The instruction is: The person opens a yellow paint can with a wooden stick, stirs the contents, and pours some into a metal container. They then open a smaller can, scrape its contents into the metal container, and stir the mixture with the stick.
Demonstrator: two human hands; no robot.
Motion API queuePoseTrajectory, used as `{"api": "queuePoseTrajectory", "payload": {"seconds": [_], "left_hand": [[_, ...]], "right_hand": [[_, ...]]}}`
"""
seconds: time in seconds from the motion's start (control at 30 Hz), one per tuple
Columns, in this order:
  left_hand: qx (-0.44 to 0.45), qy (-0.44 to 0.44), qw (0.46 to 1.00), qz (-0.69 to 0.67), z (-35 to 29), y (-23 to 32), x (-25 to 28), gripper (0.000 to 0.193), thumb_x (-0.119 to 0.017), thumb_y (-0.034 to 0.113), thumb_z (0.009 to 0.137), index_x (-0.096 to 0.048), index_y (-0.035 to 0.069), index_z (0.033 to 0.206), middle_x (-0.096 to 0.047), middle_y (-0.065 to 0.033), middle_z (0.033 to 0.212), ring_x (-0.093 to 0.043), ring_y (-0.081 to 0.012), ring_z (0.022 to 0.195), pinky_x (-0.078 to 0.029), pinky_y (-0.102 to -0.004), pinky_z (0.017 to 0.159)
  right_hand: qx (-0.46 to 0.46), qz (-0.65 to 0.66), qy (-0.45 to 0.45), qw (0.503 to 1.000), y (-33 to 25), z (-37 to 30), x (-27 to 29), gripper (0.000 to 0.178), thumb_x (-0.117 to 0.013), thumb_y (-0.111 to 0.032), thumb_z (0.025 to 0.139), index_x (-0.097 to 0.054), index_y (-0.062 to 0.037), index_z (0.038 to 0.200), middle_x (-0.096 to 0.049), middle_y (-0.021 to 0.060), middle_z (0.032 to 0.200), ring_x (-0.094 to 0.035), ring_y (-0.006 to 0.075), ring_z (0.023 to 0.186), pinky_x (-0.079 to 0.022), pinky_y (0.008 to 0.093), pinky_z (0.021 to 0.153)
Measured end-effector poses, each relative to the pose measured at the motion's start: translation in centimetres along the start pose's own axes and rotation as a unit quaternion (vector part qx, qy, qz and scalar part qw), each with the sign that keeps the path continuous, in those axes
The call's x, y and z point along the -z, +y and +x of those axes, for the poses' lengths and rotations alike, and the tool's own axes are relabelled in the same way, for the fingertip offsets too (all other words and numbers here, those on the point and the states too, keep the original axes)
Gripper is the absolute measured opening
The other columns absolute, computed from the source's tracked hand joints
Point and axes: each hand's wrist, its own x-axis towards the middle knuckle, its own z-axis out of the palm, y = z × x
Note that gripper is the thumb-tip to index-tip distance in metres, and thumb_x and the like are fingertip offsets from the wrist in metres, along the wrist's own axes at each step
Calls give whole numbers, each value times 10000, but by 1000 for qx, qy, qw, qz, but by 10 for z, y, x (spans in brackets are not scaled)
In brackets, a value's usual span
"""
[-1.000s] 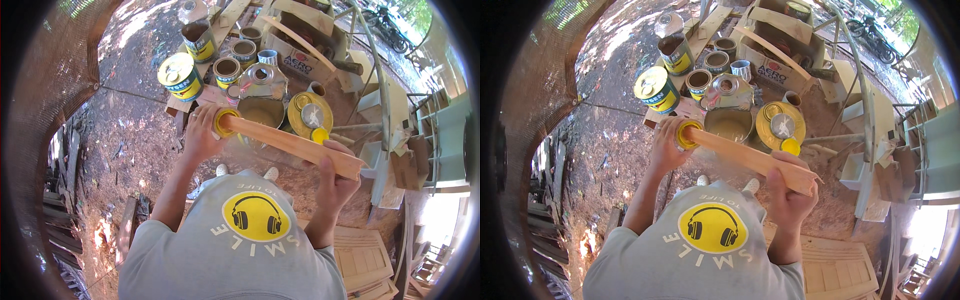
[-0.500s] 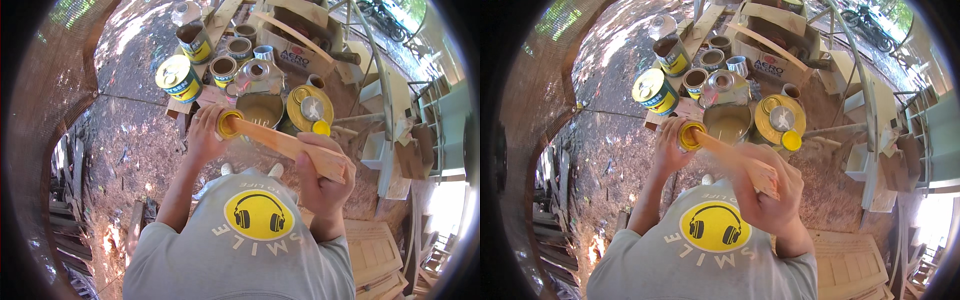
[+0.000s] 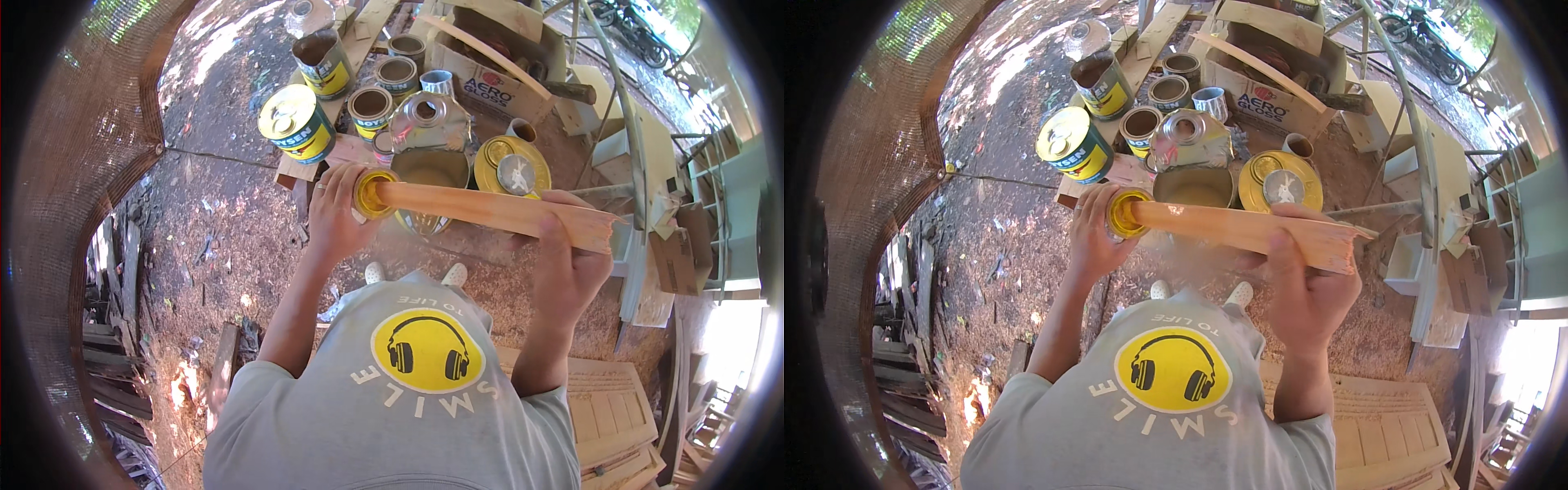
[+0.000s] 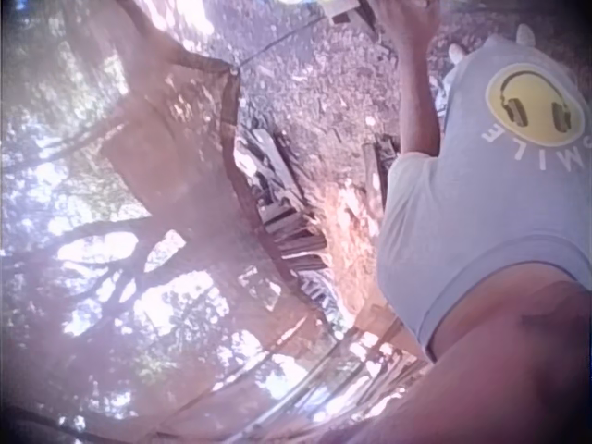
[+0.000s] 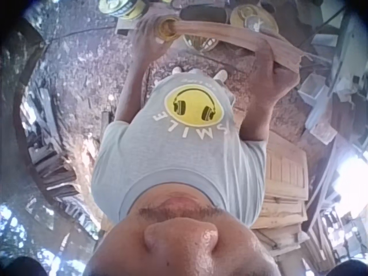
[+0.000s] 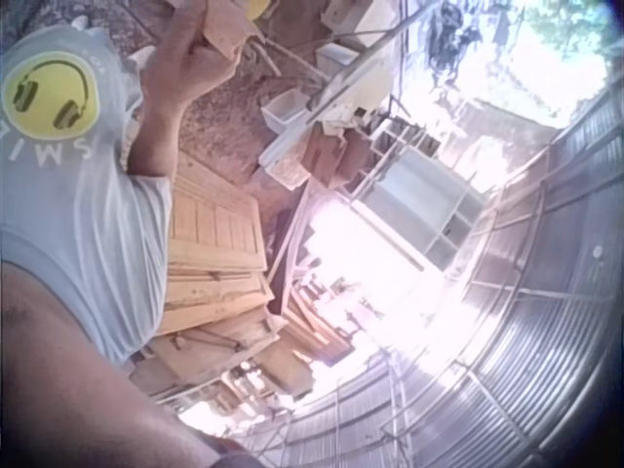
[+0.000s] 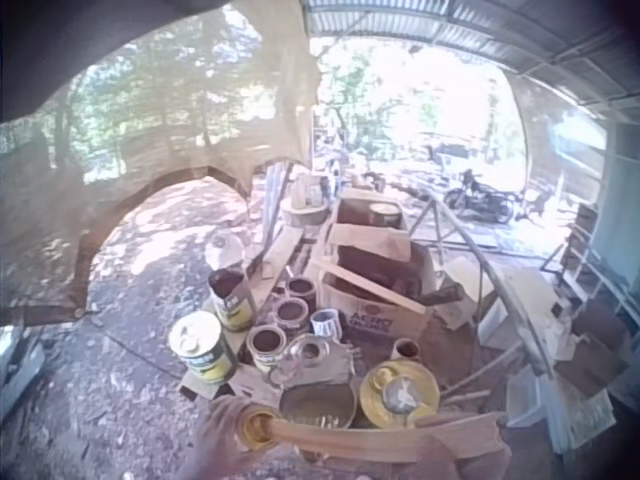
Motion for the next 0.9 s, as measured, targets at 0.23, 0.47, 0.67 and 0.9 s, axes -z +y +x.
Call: {"api": "queuePoseTrajectory", "payload": {"seconds": [0.23, 0.47, 0.67, 0.9], "left_hand": [[2, -1, 1000, 7, 2, -1, -2, 788, -908, 195, 704, -542, 43, 1386, -638, -189, 1308, -598, -435, 1231, -480, -532, 1069], [35, -10, 999, 1, 3, -3, -6, 762, -909, 186, 696, -559, 50, 1359, -649, -186, 1283, -605, -423, 1208, -489, -511, 1046], [81, -30, 995, -54, 17, 10, -1, 690, -897, 197, 709, -598, 53, 1314, -657, -192, 1249, -625, -417, 1162, -513, -500, 993], [151, -60, 985, -61, 25, 11, -2, 662, -879, 207, 712, -619, 48, 1300, -669, -202, 1228, -634, -415, 1167, -517, -495, 998]], "right_hand": [[-34, 60, 89, 994, 7, 8, 22, 277, -609, -12, 1000, -617, 187, 1193, -707, 234, 1084, -746, 254, 796, -629, 333, 590], [-27, 71, 115, 990, 9, 5, 44, 324, -607, -71, 1000, -602, 192, 1189, -698, 261, 1061, -745, 299, 767, -620, 337, 549], [-60, 98, 132, 985, 19, 12, 57, 347, -589, -99, 1006, -587, 187, 1204, -708, 274, 982, -742, 315, 711, -611, 324, 552], [-117, 191, 166, 960, 64, 15, 80, 339, -589, -106, 1001, -573, 157, 1214, -718, 281, 1021, -753, 333, 725, -607, 315, 552]]}}
